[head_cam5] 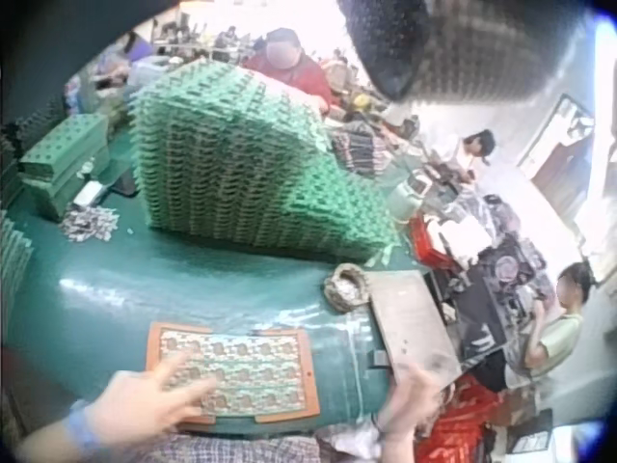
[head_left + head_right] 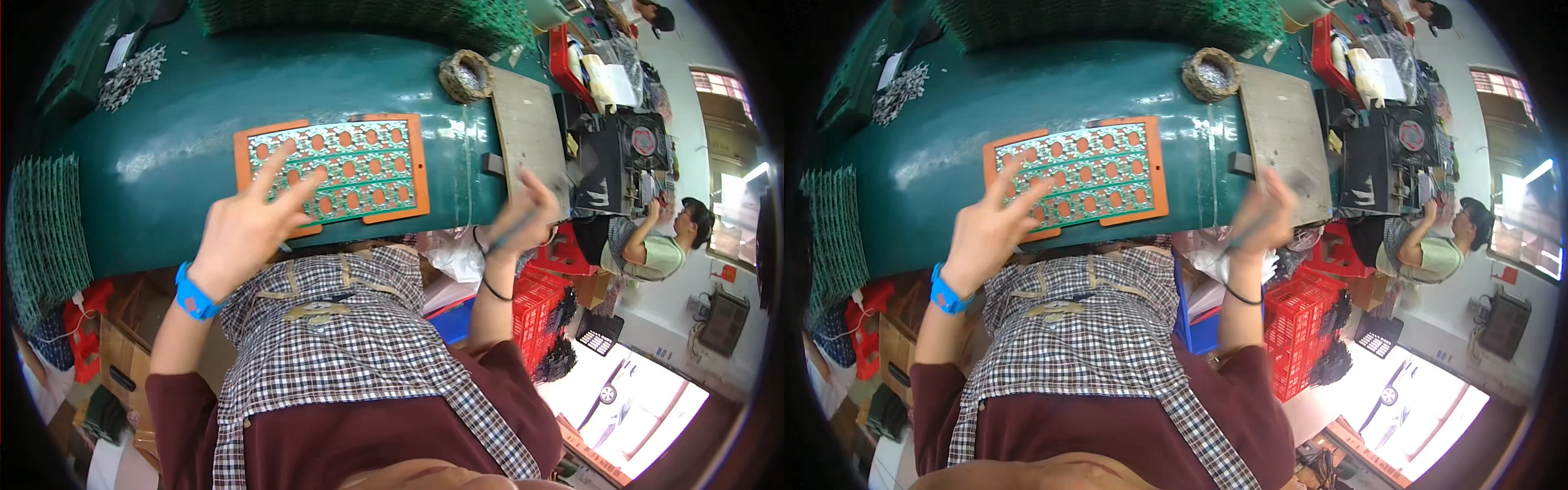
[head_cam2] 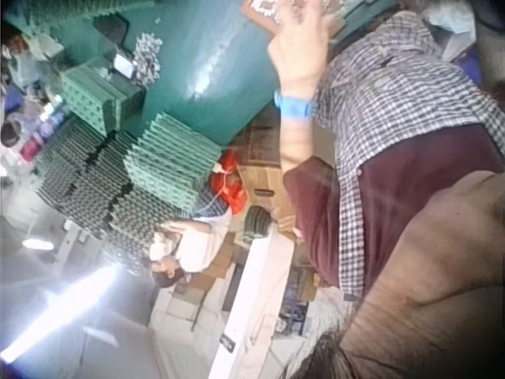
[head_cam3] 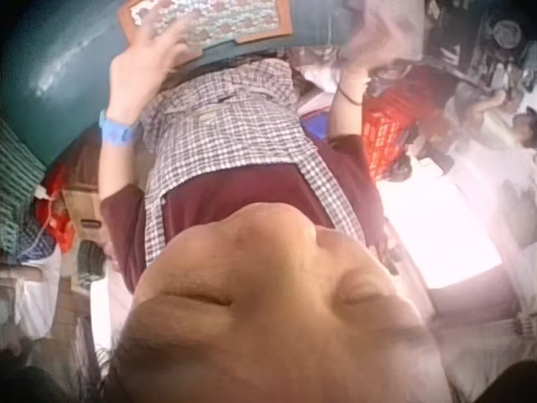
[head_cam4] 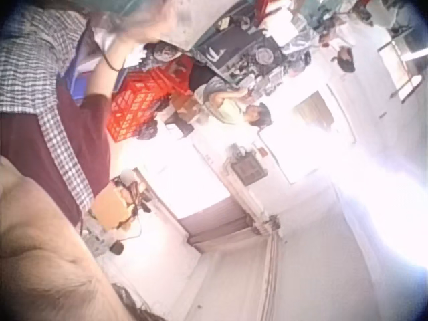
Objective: The person solders electronic components onto circuit board panels positioned in a fixture using a soldering iron, repeatedly removing finished panels, loading new panels, and pressing a metal plate over each new panel.
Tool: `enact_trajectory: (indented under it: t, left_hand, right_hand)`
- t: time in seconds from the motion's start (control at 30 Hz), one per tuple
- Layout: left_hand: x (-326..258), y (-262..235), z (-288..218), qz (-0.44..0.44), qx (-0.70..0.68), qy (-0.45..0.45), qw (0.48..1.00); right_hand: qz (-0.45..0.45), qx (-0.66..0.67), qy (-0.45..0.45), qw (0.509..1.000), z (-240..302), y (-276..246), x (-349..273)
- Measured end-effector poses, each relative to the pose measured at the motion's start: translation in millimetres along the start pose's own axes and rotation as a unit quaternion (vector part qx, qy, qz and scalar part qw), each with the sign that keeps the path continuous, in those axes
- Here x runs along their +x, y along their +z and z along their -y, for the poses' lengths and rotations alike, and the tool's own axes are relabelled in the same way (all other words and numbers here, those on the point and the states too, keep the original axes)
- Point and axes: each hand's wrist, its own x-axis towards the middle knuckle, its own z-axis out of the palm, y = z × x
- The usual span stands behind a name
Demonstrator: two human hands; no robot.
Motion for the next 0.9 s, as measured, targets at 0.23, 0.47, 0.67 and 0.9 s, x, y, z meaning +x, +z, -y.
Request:
enact_trajectory:
  t: [0.23,0.47,0.67,0.9]
  left_hand:
    - [-55.1,0.8,25.6,-0.298,-0.210,-0.240,0.900]
    - [-58.2,-2.9,29.8,-0.339,-0.138,-0.231,0.902]
    - [-15.6,-4.2,6.6,-0.239,-0.351,-0.205,0.882]
    - [-32.8,-4.7,3.3,-0.221,-0.577,-0.266,0.740]
  right_hand:
    - [-0.111,-0.040,0.449,0.886,-116.3,-38.5,-46.2]
    - [-0.244,0.153,0.441,0.850,-88.1,-69.0,-29.8]
    - [-0.191,0.235,0.317,0.899,-13.4,-142.9,21.6]
    - [0.182,0.232,0.261,0.919,58.8,-34.3,6.8]
